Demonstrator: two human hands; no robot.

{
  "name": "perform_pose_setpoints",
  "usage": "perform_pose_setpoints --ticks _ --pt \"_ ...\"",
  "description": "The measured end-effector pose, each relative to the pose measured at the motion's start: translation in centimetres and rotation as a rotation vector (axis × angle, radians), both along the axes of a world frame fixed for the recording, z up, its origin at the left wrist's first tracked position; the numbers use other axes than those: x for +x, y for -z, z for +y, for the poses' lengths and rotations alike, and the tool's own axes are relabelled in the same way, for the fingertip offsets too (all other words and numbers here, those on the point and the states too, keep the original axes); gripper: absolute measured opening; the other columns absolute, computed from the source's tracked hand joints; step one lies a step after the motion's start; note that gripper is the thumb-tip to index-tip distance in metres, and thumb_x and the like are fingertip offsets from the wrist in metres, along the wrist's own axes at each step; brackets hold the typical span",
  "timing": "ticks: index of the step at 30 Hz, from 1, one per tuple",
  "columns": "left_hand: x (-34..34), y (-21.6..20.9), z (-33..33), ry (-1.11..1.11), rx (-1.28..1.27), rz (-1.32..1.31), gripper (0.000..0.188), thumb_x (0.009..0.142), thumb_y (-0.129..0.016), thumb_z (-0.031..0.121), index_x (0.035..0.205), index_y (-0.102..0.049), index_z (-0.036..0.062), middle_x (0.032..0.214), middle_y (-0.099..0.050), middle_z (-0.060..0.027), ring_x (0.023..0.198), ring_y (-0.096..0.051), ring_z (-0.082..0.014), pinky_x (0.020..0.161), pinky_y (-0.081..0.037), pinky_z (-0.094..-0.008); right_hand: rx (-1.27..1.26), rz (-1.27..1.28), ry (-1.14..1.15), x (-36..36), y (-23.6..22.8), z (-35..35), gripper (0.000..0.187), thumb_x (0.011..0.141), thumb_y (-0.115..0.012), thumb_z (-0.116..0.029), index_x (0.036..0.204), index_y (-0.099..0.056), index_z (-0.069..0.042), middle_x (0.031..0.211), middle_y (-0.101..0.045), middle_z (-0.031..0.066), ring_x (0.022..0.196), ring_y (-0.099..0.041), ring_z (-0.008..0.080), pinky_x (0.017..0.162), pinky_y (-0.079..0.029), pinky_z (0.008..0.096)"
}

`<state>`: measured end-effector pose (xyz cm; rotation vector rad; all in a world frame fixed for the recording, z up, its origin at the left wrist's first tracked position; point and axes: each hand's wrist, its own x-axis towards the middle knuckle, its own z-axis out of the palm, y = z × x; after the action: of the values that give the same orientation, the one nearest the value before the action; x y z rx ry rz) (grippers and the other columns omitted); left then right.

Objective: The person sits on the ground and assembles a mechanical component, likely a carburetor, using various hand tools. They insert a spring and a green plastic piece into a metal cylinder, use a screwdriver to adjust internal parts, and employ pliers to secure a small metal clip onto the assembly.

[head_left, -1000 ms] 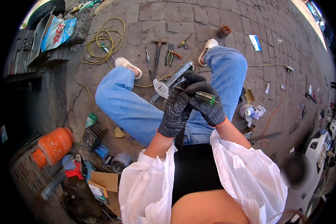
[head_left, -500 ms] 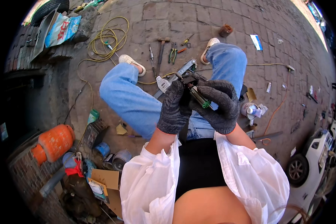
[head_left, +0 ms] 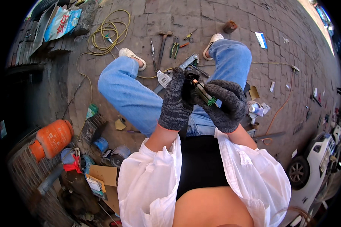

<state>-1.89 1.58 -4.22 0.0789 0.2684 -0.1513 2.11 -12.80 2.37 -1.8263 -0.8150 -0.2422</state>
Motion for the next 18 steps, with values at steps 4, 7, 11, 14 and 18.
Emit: perform_pose_setpoints --ticks 4,7,11,14,18 --pt "-0.1 -2.2 0.2 -0.029 0.158 0.063 0.044 0.091 -0.046 0.038 0.113 -0.051 0.0000 0.102 -0.059 -0.0135 0.093 -0.057 -0.0235 0.085 -0.048 -0.0339 0.000 0.017 0.052 -0.4 -0.3 0.4 0.044 0.060 -0.076 -0.005 0.102 -0.063 -0.006 0.098 -0.063 0.0101 0.091 -0.059 0.0240 0.076 -0.046 0.0325" --pt "0.1 -3.4 0.3 -0.046 0.264 0.123 0.044 0.089 -0.050 0.040 0.112 -0.053 0.0026 0.098 -0.060 -0.0092 0.087 -0.058 -0.0172 0.073 -0.048 -0.0262 -0.018 -0.019 0.035 -0.2 -1.1 0.4 0.044 0.060 -0.076 -0.005 0.102 -0.063 -0.006 0.098 -0.062 0.0108 0.090 -0.059 0.0245 0.076 -0.046 0.0325" --pt "0.3 -4.5 0.3 -0.040 0.318 0.124 0.044 0.088 -0.052 0.041 0.112 -0.053 0.0044 0.096 -0.061 -0.0064 0.083 -0.058 -0.0128 0.065 -0.047 -0.0209 -0.027 -0.043 0.011 -0.2 -1.4 0.5 0.044 0.060 -0.076 -0.005 0.102 -0.062 -0.006 0.098 -0.062 0.0112 0.090 -0.059 0.0249 0.076 -0.046 0.0332" --pt "0.3 -4.2 0.5 -0.030 0.316 0.079 0.045 0.088 -0.051 0.041 0.112 -0.052 0.0030 0.096 -0.060 -0.0078 0.083 -0.059 -0.0138 0.067 -0.049 -0.0228 -0.023 -0.029 -0.001 -0.3 -1.2 0.4 0.044 0.061 -0.075 -0.005 0.103 -0.062 -0.006 0.098 -0.062 0.0113 0.091 -0.059 0.0249 0.077 -0.046 0.0334" --pt "0.2 -2.6 0.9 0.020 0.081 0.022 0.052 0.090 -0.047 0.041 0.119 -0.047 -0.0011 0.105 -0.056 -0.0152 0.098 -0.055 -0.0257 0.087 -0.046 -0.0373 -0.012 -0.010 -0.015 -0.4 -0.8 0.6 0.046 0.061 -0.074 -0.006 0.105 -0.062 -0.006 0.101 -0.062 0.0115 0.093 -0.059 0.0245 0.078 -0.046 0.0334"
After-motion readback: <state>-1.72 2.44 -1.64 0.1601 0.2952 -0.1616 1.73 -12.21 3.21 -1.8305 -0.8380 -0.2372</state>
